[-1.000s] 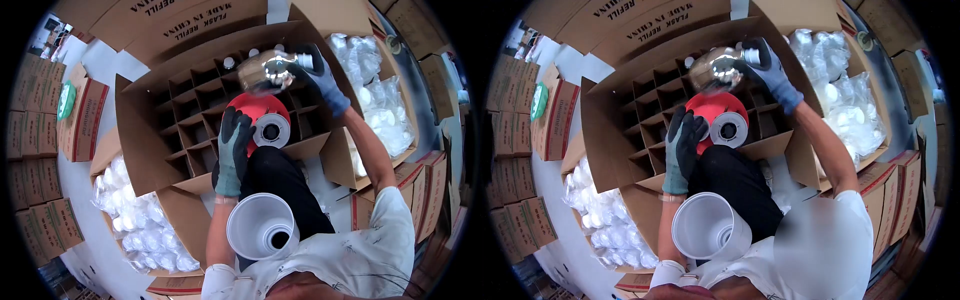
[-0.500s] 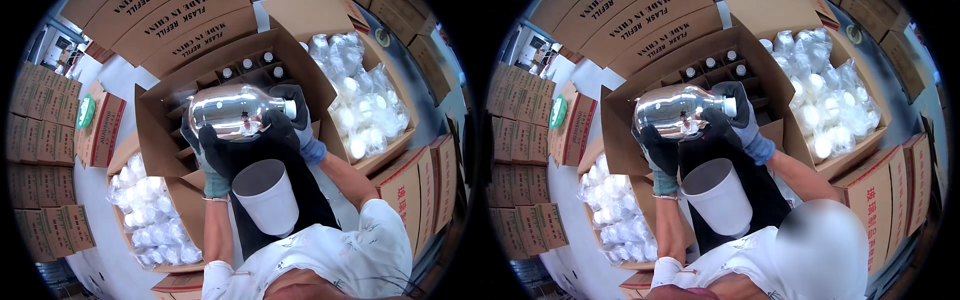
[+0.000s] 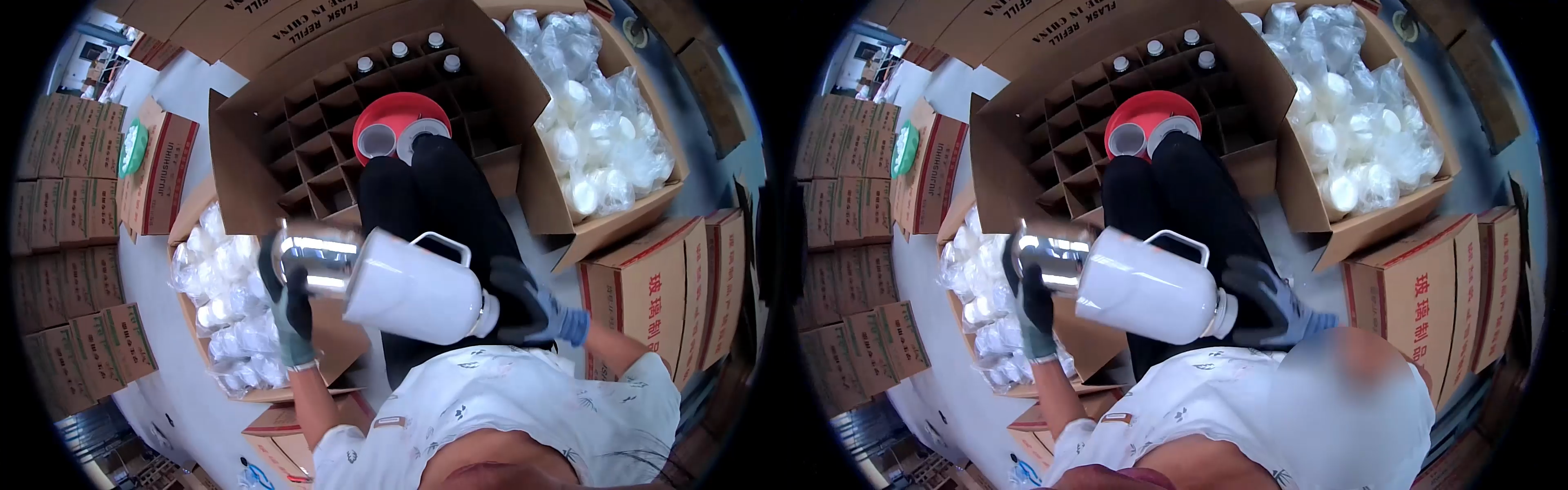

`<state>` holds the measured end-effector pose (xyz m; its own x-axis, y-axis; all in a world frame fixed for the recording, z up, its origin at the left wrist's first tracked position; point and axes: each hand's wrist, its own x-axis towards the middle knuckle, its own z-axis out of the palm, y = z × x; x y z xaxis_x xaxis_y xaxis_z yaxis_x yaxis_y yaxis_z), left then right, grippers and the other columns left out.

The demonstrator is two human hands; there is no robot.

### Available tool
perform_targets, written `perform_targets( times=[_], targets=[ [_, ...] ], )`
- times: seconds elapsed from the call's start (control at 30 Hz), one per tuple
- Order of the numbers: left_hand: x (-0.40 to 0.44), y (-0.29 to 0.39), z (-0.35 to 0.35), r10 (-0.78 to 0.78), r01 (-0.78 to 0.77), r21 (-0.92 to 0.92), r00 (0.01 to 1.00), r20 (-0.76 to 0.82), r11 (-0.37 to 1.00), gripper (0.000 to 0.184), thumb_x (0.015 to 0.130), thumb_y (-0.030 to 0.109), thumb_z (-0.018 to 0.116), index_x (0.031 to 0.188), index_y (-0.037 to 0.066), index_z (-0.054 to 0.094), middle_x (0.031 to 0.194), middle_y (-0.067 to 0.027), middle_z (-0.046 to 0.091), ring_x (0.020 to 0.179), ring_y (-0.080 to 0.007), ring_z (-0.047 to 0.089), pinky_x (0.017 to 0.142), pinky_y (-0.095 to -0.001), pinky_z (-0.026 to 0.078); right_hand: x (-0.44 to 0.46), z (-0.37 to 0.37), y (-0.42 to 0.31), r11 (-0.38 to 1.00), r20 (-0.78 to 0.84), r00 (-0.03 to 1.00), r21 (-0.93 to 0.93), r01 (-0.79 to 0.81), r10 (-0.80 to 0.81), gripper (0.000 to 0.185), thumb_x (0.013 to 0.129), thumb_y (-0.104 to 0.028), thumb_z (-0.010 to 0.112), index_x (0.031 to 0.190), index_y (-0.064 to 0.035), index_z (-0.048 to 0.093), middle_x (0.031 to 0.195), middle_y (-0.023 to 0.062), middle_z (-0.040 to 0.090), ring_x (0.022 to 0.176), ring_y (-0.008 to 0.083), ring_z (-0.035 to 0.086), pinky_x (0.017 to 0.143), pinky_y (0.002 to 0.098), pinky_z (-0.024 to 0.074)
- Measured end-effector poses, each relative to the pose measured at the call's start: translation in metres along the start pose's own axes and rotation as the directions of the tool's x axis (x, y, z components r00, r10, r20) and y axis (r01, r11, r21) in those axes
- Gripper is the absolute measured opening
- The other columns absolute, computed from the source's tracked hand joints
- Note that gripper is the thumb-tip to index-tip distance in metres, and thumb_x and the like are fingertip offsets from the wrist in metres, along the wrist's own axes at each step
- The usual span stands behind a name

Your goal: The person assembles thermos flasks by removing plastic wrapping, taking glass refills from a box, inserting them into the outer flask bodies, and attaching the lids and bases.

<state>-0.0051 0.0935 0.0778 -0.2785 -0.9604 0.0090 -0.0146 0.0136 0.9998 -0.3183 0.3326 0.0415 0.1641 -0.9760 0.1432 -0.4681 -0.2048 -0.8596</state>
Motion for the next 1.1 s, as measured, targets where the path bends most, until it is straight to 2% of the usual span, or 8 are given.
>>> perform_targets(
  times=[0.13,0.23,0.5,0.6,0.87,0.9,0.93,1.1],
  targets=[
    [-0.083,-0.086,-0.035,-0.402,0.351,-0.453,0.915,-0.018,0.819,0.058,0.095,0.042,0.048,0.140,0.006,0.036,0.136,-0.0100,0.046,0.121,-0.0248,0.049,0.103,-0.0396,0.040,0.014,0.036,-0.007,0.976,0.029,0.992,0.188,0.112,-0.120,0.098,0.066,-0.046,0.080,0.144,-0.0098,0.031,0.146,0.0275,0.020,0.135,0.0444,0.024,0.111,0.0498,0.0230],
    [-0.098,-0.102,-0.031,-0.222,0.222,-0.006,0.975,0.000,0.975,0.054,0.094,0.037,0.051,0.138,0.006,0.039,0.134,-0.0097,0.048,0.118,-0.0233,0.050,0.101,-0.0380,0.042,0.073,0.038,-0.037,0.923,0.071,0.938,0.220,0.316,-0.338,0.103,0.064,-0.048,0.080,0.144,-0.0077,0.030,0.142,0.0279,0.026,0.131,0.0465,0.027,0.110,0.0510,0.0219],
    [-0.074,-0.145,-0.047,-0.129,0.121,0.061,0.980,0.151,0.991,0.053,0.094,0.035,0.052,0.138,0.007,0.039,0.136,-0.0086,0.046,0.122,-0.0217,0.046,0.103,-0.0363,0.040,0.179,-0.003,-0.085,0.982,-0.174,0.969,-0.099,0.160,-0.175,0.067,0.072,-0.041,0.077,0.120,0.0002,0.056,0.108,0.0156,0.061,0.095,0.0279,0.064,0.084,0.0356,0.0516],
    [-0.058,-0.162,-0.049,-0.102,0.089,0.067,0.967,0.232,0.994,0.053,0.094,0.034,0.052,0.138,0.007,0.039,0.137,-0.0081,0.046,0.124,-0.0211,0.045,0.104,-0.0356,0.039,0.189,-0.010,-0.093,0.917,-0.217,0.919,-0.306,0.255,-0.328,0.080,0.068,-0.044,0.079,0.129,-0.0017,0.049,0.126,0.0174,0.053,0.118,0.0334,0.052,0.099,0.0444,0.0417],
    [-0.049,-0.182,-0.062,-0.005,-0.044,0.146,0.949,0.316,0.988,0.051,0.094,0.031,0.053,0.138,0.008,0.039,0.140,-0.0070,0.044,0.128,-0.0195,0.042,0.107,-0.0339,0.037,0.216,-0.012,-0.087,0.805,-0.167,0.862,0.310,0.506,-0.478,0.104,0.061,-0.036,0.086,0.142,-0.0025,0.030,0.132,0.0163,0.049,0.123,0.0293,0.048,0.109,0.0390,0.0334],
    [-0.049,-0.187,-0.059,-0.037,0.027,0.038,0.951,0.306,0.999,0.051,0.094,0.031,0.053,0.138,0.009,0.039,0.140,-0.0068,0.044,0.128,-0.0193,0.041,0.107,-0.0337,0.037,0.223,-0.010,-0.078,0.763,-0.128,0.838,0.360,0.537,-0.530,0.103,0.061,-0.035,0.086,0.142,-0.0033,0.031,0.131,0.0152,0.050,0.122,0.0286,0.049,0.108,0.0389,0.0344],
    [-0.051,-0.235,-0.070,-0.293,0.428,-0.609,0.903,0.313,0.668,0.052,0.094,0.027,0.055,0.139,0.008,0.039,0.140,-0.0068,0.044,0.128,-0.0191,0.041,0.107,-0.0331,0.037,0.227,-0.009,-0.073,0.720,-0.092,0.810,0.410,0.560,-0.579,0.102,0.061,-0.034,0.086,0.142,-0.0040,0.031,0.130,0.0141,0.051,0.121,0.0279,0.050,0.107,0.0387,0.0354],
    [-0.038,-0.232,-0.042,0.039,-0.123,0.185,0.915,0.403,0.975,0.048,0.093,0.022,0.057,0.136,0.007,0.042,0.132,-0.0085,0.052,0.120,-0.0205,0.049,0.103,-0.0353,0.041,0.221,-0.031,-0.074,0.751,-0.087,0.897,0.516,0.413,-0.433,0.088,0.062,-0.024,0.086,0.135,-0.0019,0.041,0.131,0.0118,0.050,0.119,0.0234,0.050,0.103,0.0371,0.0372]
  ],
)
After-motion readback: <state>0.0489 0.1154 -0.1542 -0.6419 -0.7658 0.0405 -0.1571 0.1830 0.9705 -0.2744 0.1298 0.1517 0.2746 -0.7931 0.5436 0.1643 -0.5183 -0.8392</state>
